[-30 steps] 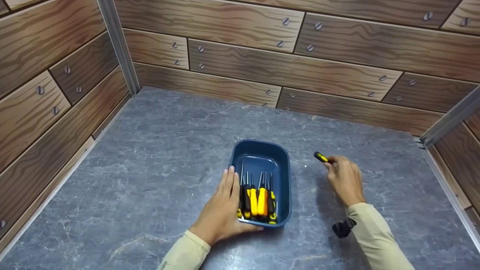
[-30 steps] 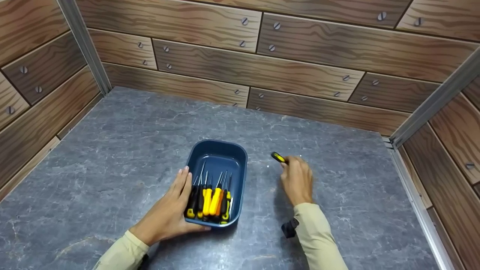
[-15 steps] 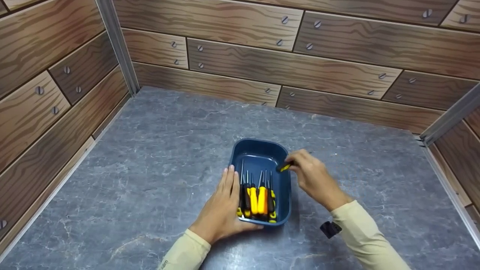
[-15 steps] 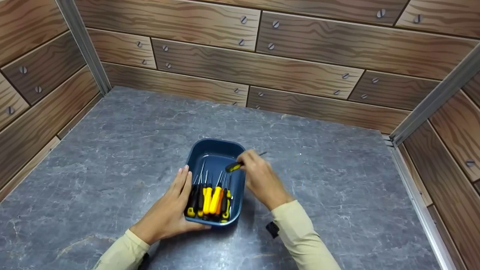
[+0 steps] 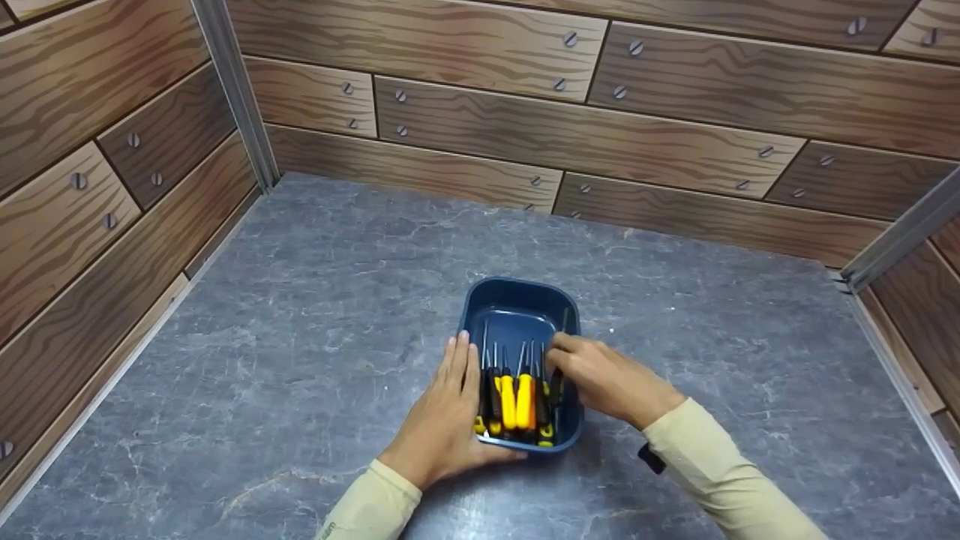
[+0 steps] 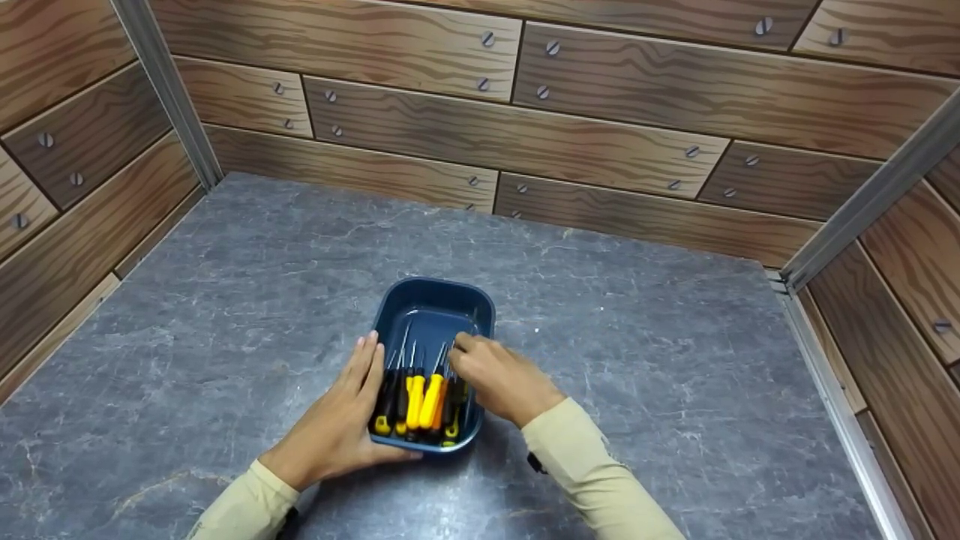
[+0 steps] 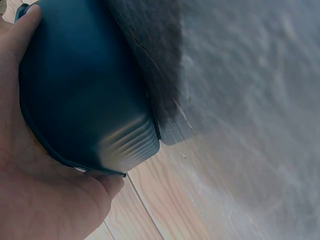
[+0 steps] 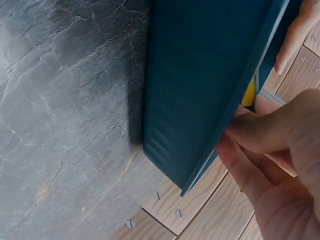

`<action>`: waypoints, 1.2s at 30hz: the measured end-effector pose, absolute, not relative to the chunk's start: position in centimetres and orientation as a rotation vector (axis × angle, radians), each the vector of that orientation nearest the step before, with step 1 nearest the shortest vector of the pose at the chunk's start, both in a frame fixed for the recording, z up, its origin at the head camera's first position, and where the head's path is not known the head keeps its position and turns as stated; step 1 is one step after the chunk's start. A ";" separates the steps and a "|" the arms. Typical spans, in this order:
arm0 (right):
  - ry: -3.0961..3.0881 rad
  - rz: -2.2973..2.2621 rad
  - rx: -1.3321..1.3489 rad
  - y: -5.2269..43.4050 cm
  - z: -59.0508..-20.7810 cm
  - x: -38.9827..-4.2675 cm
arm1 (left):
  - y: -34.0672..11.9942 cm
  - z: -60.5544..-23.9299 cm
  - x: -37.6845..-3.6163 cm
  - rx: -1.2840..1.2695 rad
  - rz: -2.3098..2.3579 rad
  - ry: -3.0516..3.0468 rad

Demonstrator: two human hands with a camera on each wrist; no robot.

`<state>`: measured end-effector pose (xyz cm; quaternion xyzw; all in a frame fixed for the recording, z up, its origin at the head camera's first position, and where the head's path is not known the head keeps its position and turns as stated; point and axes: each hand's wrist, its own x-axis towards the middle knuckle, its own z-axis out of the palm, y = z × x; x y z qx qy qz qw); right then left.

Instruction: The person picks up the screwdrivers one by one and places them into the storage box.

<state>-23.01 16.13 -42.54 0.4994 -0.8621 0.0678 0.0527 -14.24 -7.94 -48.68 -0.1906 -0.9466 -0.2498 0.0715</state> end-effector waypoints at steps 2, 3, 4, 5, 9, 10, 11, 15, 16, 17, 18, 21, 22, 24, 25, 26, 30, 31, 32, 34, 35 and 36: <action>-2.625 0.169 1.532 15.9 -42.6 -22.9 | -8.0 -48.7 -14.2 -0.572 -0.754 -2.843; -2.625 0.149 1.538 15.8 -42.6 -22.9 | -8.0 -48.7 -14.2 -0.571 -0.753 -2.843; -2.627 0.129 1.541 15.7 -42.6 -22.8 | -8.0 -48.7 -14.2 -0.571 -0.750 -2.842; -2.624 0.111 1.545 15.6 -42.7 -22.8 | -8.0 -48.7 -14.2 -0.570 -0.749 -2.843; -2.618 0.062 1.568 15.1 -42.5 -22.7 | -8.0 -48.6 -14.2 -0.567 -0.743 -2.854; -2.621 0.059 1.577 15.0 -42.5 -22.7 | -8.0 -48.6 -14.2 -0.567 -0.741 -2.856; -2.623 0.056 1.582 14.9 -42.5 -22.6 | -8.0 -48.6 -14.2 -0.566 -0.738 -2.857; -2.643 0.027 1.586 14.5 -42.5 -22.6 | -8.0 -48.6 -14.1 -0.566 -0.730 -2.852; -2.646 0.013 1.584 14.4 -42.5 -22.6 | -8.0 -48.6 -14.1 -0.566 -0.728 -2.848; -2.646 0.000 1.583 14.3 -42.6 -22.6 | -7.9 -48.6 -14.1 -0.567 -0.729 -2.846; -2.647 -0.010 1.583 14.2 -42.6 -22.6 | -7.9 -48.6 -14.1 -0.567 -0.730 -2.843; -2.642 -0.022 1.586 14.0 -42.8 -22.6 | -7.9 -48.7 -14.1 -0.566 -0.731 -2.834; -2.633 -0.026 1.587 14.0 -42.9 -22.7 | -7.9 -48.7 -14.2 -0.568 -0.728 -2.829; -2.622 -0.012 1.584 14.0 -43.0 -22.8 | -7.9 -48.7 -14.2 -0.570 -0.715 -2.815; -2.618 -0.003 1.584 14.0 -43.1 -22.9 | -8.0 -48.8 -14.2 -0.572 -0.711 -2.808; -2.617 -0.001 1.581 13.9 -43.1 -22.9 | -8.0 -48.8 -14.2 -0.574 -0.707 -2.801; -2.680 0.021 1.557 13.8 -43.1 -23.0 | -8.0 -48.7 -14.2 -0.577 -0.708 -2.789; -2.710 0.030 1.547 13.7 -43.1 -23.0 | -8.0 -48.7 -14.2 -0.579 -0.710 -2.789; -2.737 0.036 1.536 13.6 -43.0 -23.0 | -8.0 -48.7 -14.2 -0.579 -0.712 -2.789; -2.787 0.049 1.520 13.5 -43.1 -23.0 | -8.0 -48.7 -14.2 -0.579 -0.714 -2.792; -2.808 0.052 1.514 13.4 -43.1 -23.0 | -8.0 -48.7 -14.2 -0.579 -0.717 -2.794; -2.827 0.059 1.509 13.4 -43.1 -23.0 | -8.0 -48.7 -14.2 -0.576 -0.718 -2.796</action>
